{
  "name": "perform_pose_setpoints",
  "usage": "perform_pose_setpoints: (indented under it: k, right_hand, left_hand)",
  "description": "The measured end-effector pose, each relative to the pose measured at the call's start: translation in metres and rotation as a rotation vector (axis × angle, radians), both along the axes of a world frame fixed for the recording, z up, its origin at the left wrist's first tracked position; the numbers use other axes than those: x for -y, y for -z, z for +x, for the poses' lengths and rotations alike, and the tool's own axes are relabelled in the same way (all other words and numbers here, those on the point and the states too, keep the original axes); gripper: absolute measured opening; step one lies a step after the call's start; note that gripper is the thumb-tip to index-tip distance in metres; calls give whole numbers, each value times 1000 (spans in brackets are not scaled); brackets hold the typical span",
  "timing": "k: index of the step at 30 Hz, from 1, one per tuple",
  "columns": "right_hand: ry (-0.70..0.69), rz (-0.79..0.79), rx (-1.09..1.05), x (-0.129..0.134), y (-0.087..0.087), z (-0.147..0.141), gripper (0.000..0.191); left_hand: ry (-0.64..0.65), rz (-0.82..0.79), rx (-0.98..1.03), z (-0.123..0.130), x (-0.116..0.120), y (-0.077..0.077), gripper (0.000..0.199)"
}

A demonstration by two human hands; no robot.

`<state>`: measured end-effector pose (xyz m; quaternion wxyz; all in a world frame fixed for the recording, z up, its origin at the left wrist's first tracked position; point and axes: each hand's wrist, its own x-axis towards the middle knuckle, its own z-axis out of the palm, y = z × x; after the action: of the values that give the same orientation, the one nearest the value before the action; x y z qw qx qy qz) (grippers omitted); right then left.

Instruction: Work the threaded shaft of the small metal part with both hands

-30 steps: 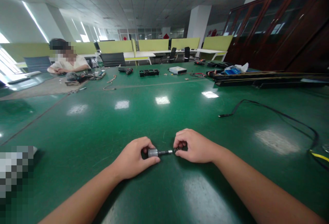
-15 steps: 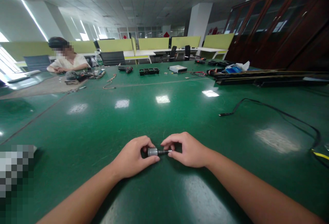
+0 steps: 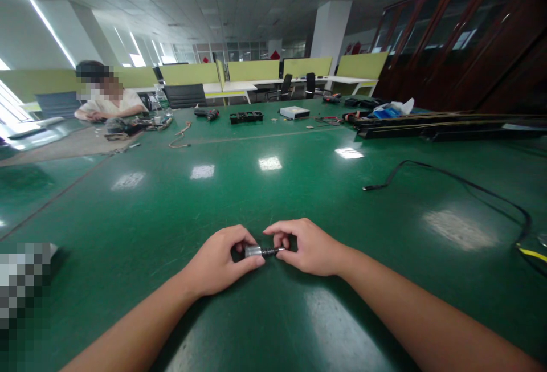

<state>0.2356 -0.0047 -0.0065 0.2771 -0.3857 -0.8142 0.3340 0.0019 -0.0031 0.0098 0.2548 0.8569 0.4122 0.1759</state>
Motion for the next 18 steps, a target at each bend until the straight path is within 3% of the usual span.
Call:
perform_pose_setpoints:
  k: [5, 18]
  right_hand:
    - [12, -15, -5, 1, 0, -1, 49]
    - [18, -4, -17, 0, -1, -1, 47]
  left_hand:
    - [33, -2, 26, -1, -1, -1, 21]
    - [66, 11, 30, 0, -1, -4, 17]
